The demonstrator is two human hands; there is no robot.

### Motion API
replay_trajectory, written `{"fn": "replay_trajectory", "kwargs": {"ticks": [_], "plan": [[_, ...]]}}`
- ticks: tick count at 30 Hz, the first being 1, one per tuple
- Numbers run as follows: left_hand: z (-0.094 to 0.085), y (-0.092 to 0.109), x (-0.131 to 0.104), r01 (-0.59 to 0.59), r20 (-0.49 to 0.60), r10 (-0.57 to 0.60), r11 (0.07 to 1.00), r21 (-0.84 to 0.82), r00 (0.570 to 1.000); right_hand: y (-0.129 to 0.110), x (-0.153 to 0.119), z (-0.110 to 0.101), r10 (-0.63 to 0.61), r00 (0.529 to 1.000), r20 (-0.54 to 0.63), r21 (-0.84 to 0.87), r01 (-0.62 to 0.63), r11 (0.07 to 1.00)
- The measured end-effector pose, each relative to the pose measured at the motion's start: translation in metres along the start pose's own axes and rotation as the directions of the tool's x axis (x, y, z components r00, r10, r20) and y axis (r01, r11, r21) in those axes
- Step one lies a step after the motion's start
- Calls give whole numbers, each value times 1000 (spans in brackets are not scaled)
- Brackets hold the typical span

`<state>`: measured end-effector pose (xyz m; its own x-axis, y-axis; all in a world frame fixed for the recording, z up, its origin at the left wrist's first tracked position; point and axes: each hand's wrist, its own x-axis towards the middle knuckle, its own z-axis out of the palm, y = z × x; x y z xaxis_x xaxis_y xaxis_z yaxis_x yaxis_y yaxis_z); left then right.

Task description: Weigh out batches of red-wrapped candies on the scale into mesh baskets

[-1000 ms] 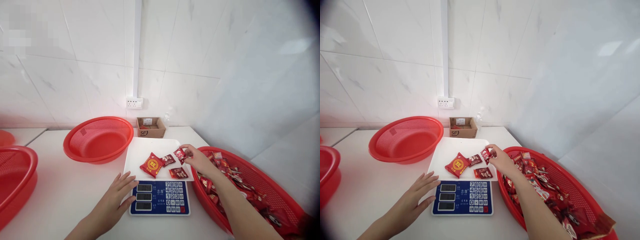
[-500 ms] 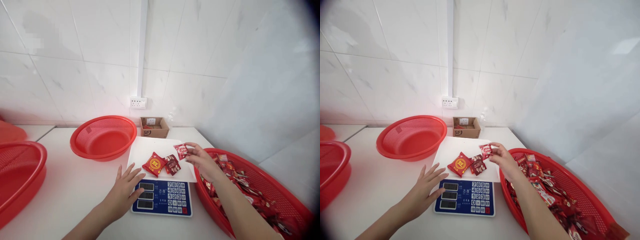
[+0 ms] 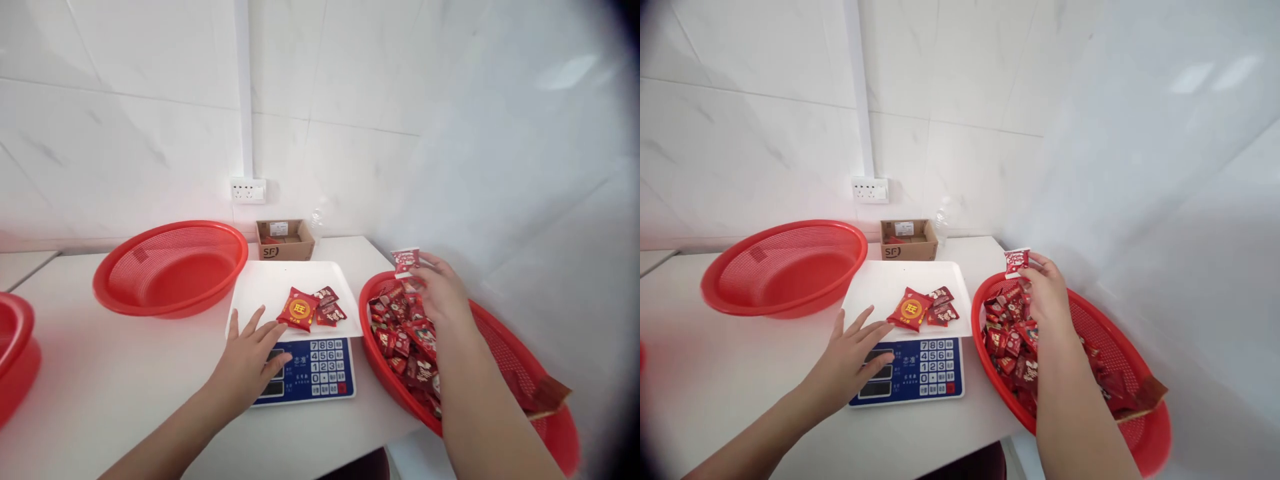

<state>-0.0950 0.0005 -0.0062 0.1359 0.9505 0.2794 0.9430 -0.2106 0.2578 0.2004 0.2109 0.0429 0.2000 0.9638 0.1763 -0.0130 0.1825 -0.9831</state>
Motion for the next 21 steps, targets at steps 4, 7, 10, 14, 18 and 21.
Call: {"fn": "replay_trajectory", "kwargs": {"ticks": [4, 7, 10, 14, 18, 21], "plan": [[-4, 2, -7, -74, -89, 71, 997, -38, 994, -5, 8, -28, -161, 987, 27, -669, 138, 731], [-5, 5, -11, -143, -123, 134, 987, -68, 983, 0, 9, -34, -196, 969, 153, -860, 228, 456], [-5, 7, -12, -172, -132, 160, 981, -85, 978, 11, 1, -20, 90, 913, 397, -878, 350, 325], [-2, 10, -12, -183, -132, 169, 978, -102, 977, 29, -17, 8, 367, 788, 495, -869, 445, 216], [-2, 9, -16, -179, -124, 165, 977, -118, 979, 39, -23, 22, 418, 797, 436, -897, 425, 124], [-4, 6, -21, -175, -117, 161, 978, -117, 980, 37, -22, 24, 471, 785, 404, -906, 415, 86]]}}
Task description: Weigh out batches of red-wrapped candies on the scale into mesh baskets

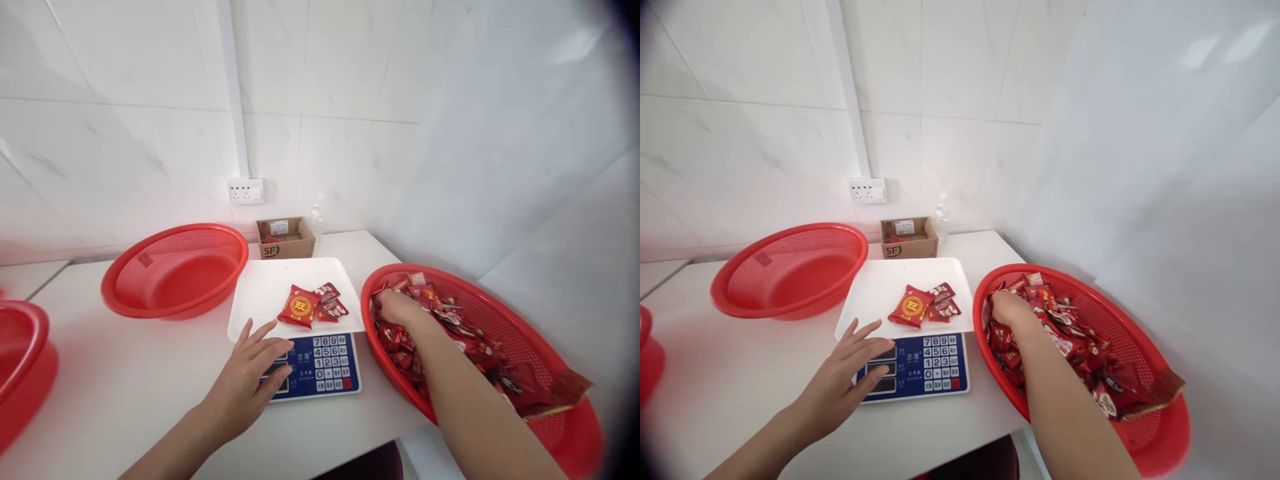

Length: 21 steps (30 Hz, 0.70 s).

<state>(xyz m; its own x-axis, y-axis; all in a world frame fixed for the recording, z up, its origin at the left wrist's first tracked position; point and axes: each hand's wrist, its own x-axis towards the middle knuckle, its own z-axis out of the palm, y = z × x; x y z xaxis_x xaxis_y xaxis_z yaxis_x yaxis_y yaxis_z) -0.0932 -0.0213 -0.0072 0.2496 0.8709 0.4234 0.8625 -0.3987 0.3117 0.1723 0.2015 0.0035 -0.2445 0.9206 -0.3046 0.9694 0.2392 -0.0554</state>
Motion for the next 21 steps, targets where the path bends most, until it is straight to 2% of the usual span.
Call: {"fn": "replay_trajectory", "kwargs": {"ticks": [4, 7, 8, 10, 13, 15, 17, 19, 21], "plan": [[-7, -3, -6, 20, -25, -20, 1000, 11, 999, 5, -7, -17, 75, 997, -2, -35, -75, 997], [-13, -5, -11, 55, -49, -54, 998, 13, 997, 8, -19, -35, 165, 976, -143, 48, -159, 986], [-14, -6, -13, 69, -53, -69, 998, 13, 996, 7, -24, -40, 170, 959, -229, 137, -141, 981], [-16, -7, -16, 97, -56, -97, 995, 11, 994, 0, -32, -47, 150, 920, -362, 359, -11, 933], [-18, -8, -19, 133, -59, -132, 991, 15, 990, -18, -36, -43, 23, 913, -408, 563, 231, 794], [-18, -9, -20, 147, -62, -146, 989, 19, 987, -28, -32, -34, -74, 898, -433, 537, 323, 779], [-20, -10, -20, 160, -71, -159, 987, 21, 985, -33, -24, -22, -140, 865, -482, 431, 373, 821], [-22, -11, -20, 178, -88, -176, 984, 22, 980, -33, -13, -10, -193, 840, -507, 305, 384, 871], [-25, -13, -20, 199, -118, -194, 980, 28, 974, -30, -2, 2, -236, 834, -499, 202, 376, 904]]}}
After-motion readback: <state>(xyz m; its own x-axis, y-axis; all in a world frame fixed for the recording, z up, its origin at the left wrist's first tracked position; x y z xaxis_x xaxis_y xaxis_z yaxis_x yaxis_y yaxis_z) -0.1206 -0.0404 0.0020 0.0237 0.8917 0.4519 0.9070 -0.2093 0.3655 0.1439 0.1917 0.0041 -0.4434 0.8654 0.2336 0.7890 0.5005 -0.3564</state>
